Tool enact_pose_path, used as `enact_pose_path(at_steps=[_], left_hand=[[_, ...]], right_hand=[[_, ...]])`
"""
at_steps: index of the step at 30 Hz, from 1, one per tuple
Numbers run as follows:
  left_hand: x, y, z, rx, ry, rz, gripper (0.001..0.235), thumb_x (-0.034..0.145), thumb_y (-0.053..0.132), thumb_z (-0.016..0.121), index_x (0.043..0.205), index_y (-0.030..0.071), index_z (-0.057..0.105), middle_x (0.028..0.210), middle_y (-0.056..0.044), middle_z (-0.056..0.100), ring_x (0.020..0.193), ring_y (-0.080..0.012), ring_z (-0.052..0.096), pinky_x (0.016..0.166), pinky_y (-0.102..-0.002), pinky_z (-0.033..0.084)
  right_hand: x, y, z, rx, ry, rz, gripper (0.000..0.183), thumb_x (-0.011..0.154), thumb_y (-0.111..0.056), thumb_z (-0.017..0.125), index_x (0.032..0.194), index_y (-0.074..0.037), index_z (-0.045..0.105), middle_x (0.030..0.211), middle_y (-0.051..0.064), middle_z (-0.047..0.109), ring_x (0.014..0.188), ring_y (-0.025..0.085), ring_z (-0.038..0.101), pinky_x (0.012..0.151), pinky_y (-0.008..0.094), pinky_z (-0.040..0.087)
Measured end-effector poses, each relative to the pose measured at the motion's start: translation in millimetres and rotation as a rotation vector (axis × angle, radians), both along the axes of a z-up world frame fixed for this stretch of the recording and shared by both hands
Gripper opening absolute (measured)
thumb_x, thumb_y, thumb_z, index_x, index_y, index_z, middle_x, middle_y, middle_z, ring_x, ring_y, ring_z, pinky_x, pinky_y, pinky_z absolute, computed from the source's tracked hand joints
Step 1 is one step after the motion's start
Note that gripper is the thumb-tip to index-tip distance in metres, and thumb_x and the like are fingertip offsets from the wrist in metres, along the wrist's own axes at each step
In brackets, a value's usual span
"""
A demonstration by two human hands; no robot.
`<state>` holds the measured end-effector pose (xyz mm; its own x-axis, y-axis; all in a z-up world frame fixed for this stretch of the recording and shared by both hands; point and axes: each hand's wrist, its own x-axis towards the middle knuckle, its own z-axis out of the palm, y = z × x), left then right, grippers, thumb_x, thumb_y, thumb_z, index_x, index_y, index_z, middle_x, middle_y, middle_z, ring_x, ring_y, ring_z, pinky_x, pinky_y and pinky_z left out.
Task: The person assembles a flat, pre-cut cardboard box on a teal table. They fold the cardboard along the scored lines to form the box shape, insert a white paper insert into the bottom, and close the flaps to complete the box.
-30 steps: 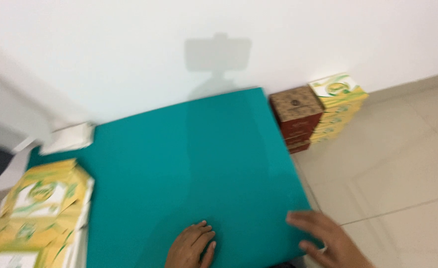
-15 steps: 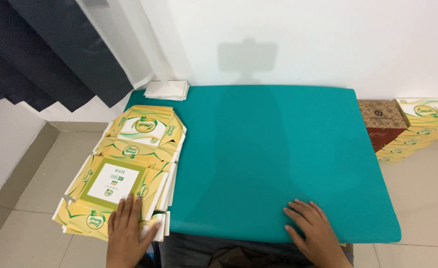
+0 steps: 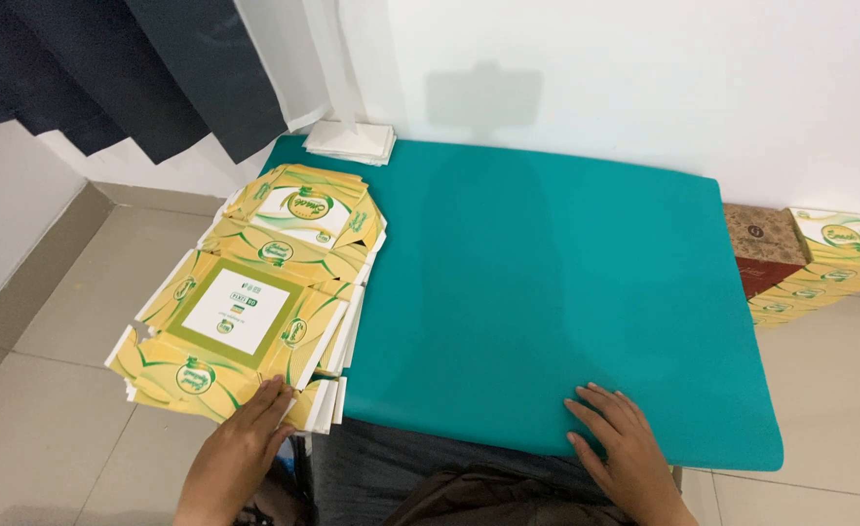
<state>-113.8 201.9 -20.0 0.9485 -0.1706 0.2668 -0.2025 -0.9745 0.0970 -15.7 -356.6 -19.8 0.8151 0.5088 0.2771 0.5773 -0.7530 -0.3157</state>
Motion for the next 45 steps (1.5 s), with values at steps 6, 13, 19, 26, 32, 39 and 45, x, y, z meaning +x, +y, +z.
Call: enact_pose_path(at_steps=[6, 13, 19, 26, 32, 39, 45], left_hand=[[-10.7, -6.5, 27.6, 0.061, 0.077, 0.042, 0.063, 0.093, 0.023, 0.060, 0.152, 0.010, 0.043, 0.162, -0.009, 0.043, 0.149, -0.0211, 0.042, 0.113, -0.038, 0.046], [-11.5, -26.7, 56.3, 0.263, -0.156, 0.431, 0.030, 0.087, 0.014, 0.066, 0.113, 0.030, 0.070, 0.109, 0.014, 0.075, 0.073, -0.0210, 0.073, 0.056, -0.037, 0.057], [-4.9, -33.7, 59.0, 0.130, -0.266, 0.515, 0.018, 0.098, 0.013, 0.066, 0.097, 0.027, 0.077, 0.098, 0.015, 0.077, 0.077, -0.0144, 0.071, 0.057, -0.033, 0.052], [-0.5, -39.3, 76.2, -0.264, -0.053, 0.647, 0.019, 0.088, 0.029, 0.080, 0.087, 0.017, 0.065, 0.095, 0.003, 0.068, 0.106, -0.0239, 0.061, 0.079, -0.042, 0.050], [9.6, -39.5, 101.4, -0.791, 0.038, 0.616, 0.016, 0.092, 0.025, 0.076, 0.085, 0.012, 0.073, 0.090, 0.000, 0.077, 0.085, -0.0179, 0.066, 0.083, -0.033, 0.052], [61.1, 0.7, 155.6, 0.267, -0.587, 0.359, 0.036, 0.114, 0.035, 0.076, 0.088, 0.015, 0.064, 0.083, -0.007, 0.062, 0.078, -0.0304, 0.060, 0.066, -0.041, 0.042], [167.0, 14.4, 245.4, 0.420, -0.799, 0.193, 0.016, 0.122, 0.012, 0.071, 0.107, 0.013, 0.067, 0.088, -0.008, 0.061, 0.074, -0.0298, 0.060, 0.060, -0.040, 0.038]], right_hand=[[-3.1, -3.3, 1.6, 0.027, -0.008, 0.010, 0.051, 0.095, -0.033, 0.066, 0.144, -0.021, 0.059, 0.151, 0.006, 0.055, 0.141, 0.031, 0.050, 0.121, 0.058, 0.038], [-3.3, -4.9, -2.1, 0.061, -0.017, 0.019, 0.050, 0.095, -0.033, 0.066, 0.143, -0.020, 0.061, 0.151, 0.006, 0.056, 0.142, 0.029, 0.051, 0.121, 0.057, 0.038], [-2.8, -7.1, -7.6, 0.071, -0.033, 0.009, 0.049, 0.093, -0.033, 0.068, 0.141, -0.020, 0.063, 0.150, 0.005, 0.058, 0.141, 0.028, 0.052, 0.121, 0.055, 0.038], [-1.4, -6.0, -4.0, 0.080, -0.065, 0.016, 0.047, 0.093, -0.033, 0.068, 0.138, -0.020, 0.065, 0.147, 0.004, 0.061, 0.139, 0.028, 0.055, 0.118, 0.054, 0.040], [-3.1, -6.8, -3.2, 0.062, -0.028, 0.014, 0.048, 0.096, -0.035, 0.063, 0.142, -0.022, 0.061, 0.150, 0.004, 0.057, 0.142, 0.029, 0.051, 0.120, 0.056, 0.040], [-0.6, -6.4, 0.1, 0.074, -0.052, 0.025, 0.045, 0.095, -0.034, 0.064, 0.139, -0.021, 0.064, 0.147, 0.004, 0.060, 0.139, 0.029, 0.054, 0.116, 0.054, 0.042], [-1.8, -5.2, 0.5, 0.039, -0.006, 0.009, 0.048, 0.096, -0.033, 0.064, 0.143, -0.022, 0.059, 0.150, 0.003, 0.055, 0.140, 0.030, 0.050, 0.118, 0.056, 0.042]])
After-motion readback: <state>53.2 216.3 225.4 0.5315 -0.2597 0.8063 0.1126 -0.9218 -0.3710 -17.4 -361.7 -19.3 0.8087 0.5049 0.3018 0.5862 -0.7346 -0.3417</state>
